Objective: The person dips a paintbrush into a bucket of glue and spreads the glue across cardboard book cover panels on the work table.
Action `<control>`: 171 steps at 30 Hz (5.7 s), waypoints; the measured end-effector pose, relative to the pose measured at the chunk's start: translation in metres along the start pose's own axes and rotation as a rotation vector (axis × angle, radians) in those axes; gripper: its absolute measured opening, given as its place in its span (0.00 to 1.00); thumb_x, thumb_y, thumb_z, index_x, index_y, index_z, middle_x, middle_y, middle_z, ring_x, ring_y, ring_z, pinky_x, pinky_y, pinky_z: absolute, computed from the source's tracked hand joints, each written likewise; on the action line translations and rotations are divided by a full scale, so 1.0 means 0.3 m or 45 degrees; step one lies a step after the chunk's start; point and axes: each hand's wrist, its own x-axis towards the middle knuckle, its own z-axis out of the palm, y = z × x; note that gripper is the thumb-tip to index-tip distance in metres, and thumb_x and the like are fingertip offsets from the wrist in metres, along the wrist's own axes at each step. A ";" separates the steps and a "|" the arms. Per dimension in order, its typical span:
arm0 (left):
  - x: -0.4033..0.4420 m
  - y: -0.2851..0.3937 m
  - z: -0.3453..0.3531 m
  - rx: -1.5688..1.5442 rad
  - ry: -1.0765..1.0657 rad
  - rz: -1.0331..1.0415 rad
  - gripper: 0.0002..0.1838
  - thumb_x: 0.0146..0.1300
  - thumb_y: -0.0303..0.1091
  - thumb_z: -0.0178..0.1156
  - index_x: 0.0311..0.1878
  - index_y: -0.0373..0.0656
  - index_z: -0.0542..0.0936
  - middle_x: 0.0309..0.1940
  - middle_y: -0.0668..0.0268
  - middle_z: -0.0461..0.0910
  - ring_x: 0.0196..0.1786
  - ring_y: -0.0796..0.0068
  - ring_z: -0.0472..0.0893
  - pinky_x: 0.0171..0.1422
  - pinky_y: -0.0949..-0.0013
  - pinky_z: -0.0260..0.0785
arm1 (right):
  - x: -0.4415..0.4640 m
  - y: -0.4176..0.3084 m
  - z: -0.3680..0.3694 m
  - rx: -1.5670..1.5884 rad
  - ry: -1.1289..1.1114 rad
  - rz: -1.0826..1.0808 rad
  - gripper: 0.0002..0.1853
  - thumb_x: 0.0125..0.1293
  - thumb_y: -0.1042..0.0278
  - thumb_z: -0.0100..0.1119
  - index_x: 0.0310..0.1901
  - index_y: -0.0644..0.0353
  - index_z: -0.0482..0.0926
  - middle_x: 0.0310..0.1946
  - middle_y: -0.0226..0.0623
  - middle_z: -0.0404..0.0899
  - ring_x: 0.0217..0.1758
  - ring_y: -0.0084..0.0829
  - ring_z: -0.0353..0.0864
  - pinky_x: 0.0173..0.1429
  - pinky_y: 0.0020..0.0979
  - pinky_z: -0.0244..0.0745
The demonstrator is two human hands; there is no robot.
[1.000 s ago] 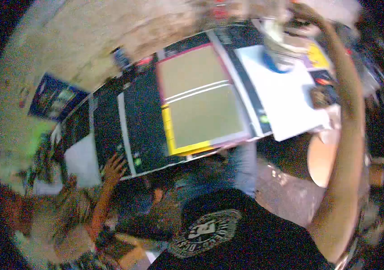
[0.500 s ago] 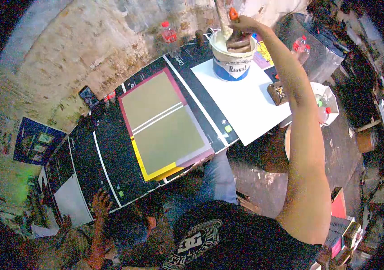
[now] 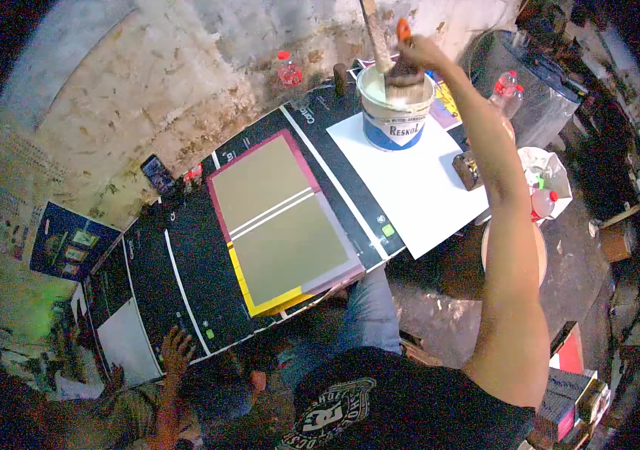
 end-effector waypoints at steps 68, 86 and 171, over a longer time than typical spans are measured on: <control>0.551 0.158 1.122 0.678 0.719 0.437 0.17 0.70 0.41 0.46 0.42 0.34 0.72 0.26 0.52 0.77 0.28 0.61 0.79 0.33 0.60 0.68 | 0.174 -0.217 0.052 -0.483 -0.562 0.342 0.22 0.60 0.47 0.52 0.24 0.61 0.78 0.14 0.33 0.72 0.14 0.27 0.70 0.18 0.32 0.65; 0.516 0.140 1.039 0.356 0.818 0.529 0.17 0.73 0.44 0.42 0.41 0.39 0.68 0.24 0.52 0.72 0.27 0.52 0.74 0.33 0.54 0.63 | -0.924 -0.853 0.517 0.469 -0.384 -0.064 0.11 0.64 0.65 0.60 0.31 0.65 0.81 0.29 0.32 0.79 0.33 0.24 0.74 0.40 0.28 0.69; 0.562 0.095 1.084 0.356 0.975 0.049 0.38 0.63 0.71 0.39 0.35 0.37 0.73 0.23 0.70 0.68 0.26 0.79 0.67 0.29 0.74 0.58 | -0.211 -0.747 0.714 0.205 -0.647 -0.869 0.15 0.62 0.59 0.60 0.45 0.60 0.81 0.40 0.42 0.82 0.44 0.31 0.81 0.53 0.36 0.75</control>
